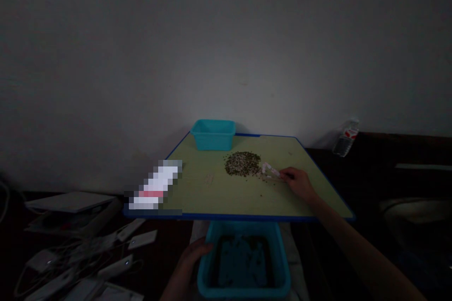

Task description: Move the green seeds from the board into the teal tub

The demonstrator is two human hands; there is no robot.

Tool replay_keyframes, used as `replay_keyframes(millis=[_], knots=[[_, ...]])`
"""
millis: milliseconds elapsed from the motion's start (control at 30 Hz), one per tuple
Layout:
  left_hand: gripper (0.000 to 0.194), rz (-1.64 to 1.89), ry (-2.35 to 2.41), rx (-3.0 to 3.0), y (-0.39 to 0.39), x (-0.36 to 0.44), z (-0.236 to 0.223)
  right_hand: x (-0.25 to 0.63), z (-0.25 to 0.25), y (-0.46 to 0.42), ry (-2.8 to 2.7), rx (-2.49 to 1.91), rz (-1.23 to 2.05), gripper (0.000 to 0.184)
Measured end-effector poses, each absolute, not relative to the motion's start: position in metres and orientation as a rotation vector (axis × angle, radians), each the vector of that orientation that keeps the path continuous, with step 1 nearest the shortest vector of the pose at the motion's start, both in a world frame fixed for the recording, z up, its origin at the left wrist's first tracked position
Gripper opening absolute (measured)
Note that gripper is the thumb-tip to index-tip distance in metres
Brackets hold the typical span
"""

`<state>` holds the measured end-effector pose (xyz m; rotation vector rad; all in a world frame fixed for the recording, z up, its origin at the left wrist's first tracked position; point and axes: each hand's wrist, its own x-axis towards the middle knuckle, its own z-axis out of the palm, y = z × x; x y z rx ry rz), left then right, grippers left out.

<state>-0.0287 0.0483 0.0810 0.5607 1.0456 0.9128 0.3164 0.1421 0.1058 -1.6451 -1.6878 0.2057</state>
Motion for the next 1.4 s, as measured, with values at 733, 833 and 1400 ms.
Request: replay_keyframes(millis=[733, 833, 1400], knots=[[0.021, 0.894, 1.098, 0.621, 0.047, -0.027, 0.086, 0.324, 0.103, 0.144, -1.611, -1.756, 0.147, 0.024], [0.023, 0.876, 1.074, 0.613, 0.05, -0.029, 0.078, 0.324, 0.102, 0.145, -1.625, -1.756, 0.133, 0.023], [0.022, 0.893, 0.977, 0.601, 0.049, -0.028, 0.081, 0.32, 0.106, 0.142, -1.668, -1.722, 0.158, 0.022]])
